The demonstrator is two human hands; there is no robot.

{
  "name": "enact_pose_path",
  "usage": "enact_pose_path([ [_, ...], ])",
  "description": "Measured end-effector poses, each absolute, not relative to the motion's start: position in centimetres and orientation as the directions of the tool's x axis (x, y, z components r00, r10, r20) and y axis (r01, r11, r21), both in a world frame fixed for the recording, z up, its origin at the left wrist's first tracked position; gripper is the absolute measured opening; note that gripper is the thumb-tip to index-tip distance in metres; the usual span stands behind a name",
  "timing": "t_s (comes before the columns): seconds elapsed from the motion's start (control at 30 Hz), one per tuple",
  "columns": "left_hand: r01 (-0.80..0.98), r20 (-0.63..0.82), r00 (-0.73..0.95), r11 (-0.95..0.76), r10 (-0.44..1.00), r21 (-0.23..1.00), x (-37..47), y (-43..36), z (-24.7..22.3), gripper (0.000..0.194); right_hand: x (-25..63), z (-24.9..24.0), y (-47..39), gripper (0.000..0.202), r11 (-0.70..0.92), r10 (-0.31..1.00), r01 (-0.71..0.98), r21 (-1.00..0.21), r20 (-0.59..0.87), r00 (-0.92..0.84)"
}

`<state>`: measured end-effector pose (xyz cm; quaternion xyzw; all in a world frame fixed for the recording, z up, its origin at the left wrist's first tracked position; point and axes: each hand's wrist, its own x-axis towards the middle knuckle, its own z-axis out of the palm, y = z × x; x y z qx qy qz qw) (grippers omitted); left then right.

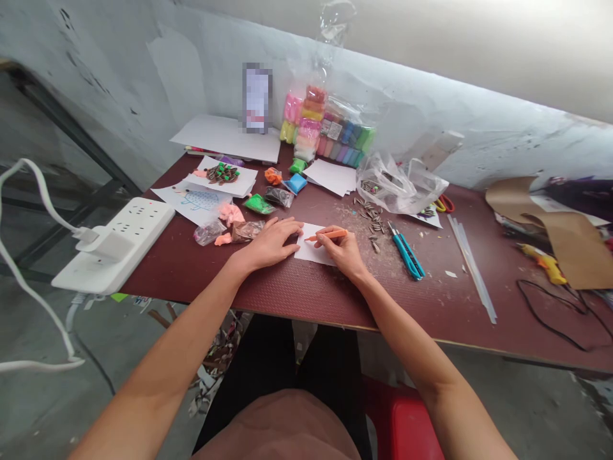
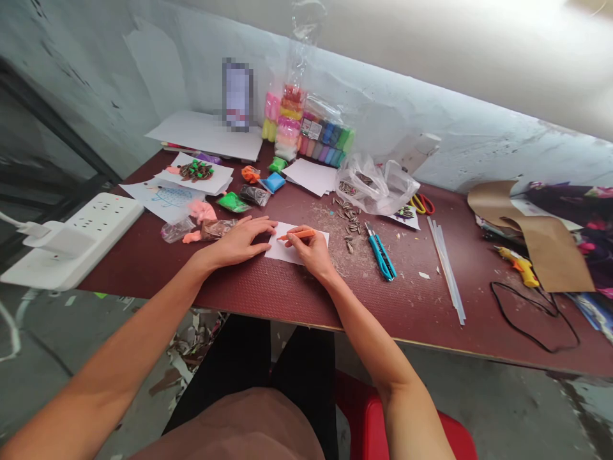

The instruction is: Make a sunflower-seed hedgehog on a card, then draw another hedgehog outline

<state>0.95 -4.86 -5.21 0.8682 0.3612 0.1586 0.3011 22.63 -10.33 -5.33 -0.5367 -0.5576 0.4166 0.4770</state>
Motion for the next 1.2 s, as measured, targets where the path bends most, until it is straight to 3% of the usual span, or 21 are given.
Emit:
enact_pose_path([
  [1.2, 0.546, 0.057, 0.692, -0.574, 0.719, 0.610, 1.09, -4.84, -5.28, 0.028, 22.80, -5.38, -9.91, 0.036, 0.116, 0.993, 0.240, -0.964, 0.115, -0.016],
])
